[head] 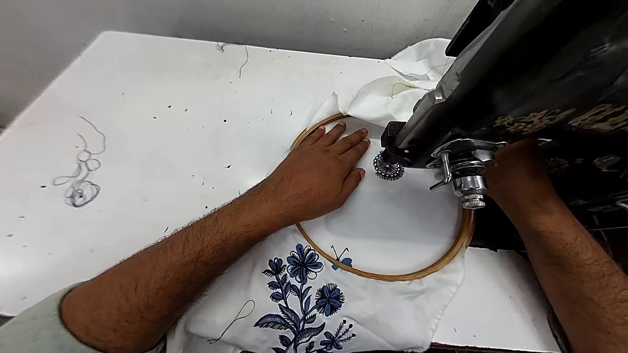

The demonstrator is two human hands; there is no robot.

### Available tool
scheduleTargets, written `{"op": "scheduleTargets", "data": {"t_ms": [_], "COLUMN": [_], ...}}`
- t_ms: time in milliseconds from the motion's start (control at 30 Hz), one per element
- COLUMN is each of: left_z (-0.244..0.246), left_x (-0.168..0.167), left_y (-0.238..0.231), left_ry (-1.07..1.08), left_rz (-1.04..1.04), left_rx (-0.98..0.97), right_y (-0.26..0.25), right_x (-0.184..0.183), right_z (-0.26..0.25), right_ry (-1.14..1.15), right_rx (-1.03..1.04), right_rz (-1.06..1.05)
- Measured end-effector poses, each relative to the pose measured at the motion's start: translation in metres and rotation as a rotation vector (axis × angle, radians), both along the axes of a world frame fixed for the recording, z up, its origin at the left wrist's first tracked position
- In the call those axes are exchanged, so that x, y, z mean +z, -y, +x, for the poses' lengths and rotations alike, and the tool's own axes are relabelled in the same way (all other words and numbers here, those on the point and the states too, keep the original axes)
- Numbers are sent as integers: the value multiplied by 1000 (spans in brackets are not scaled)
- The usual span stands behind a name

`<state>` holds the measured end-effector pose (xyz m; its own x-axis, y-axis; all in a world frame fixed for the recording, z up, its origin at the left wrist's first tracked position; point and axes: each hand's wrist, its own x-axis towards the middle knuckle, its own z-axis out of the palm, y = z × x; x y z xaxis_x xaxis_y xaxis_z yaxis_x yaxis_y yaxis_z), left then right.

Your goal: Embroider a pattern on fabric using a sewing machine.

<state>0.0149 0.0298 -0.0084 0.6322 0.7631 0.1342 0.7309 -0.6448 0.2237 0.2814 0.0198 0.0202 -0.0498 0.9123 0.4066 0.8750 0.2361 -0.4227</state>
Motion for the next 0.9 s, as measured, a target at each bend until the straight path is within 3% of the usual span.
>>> {"op": "scheduleTargets", "data": {"t_ms": [900], "left_z": [-1], "left_x": [4], "left_y": [7], "left_ry": [-20], "left_rz": [-6], "left_rx": [-2], "right_y": [4], "right_x": [6], "right_z": [-2], "right_ry": [20], "right_rx": [-9], "right_rz": [-62]}}
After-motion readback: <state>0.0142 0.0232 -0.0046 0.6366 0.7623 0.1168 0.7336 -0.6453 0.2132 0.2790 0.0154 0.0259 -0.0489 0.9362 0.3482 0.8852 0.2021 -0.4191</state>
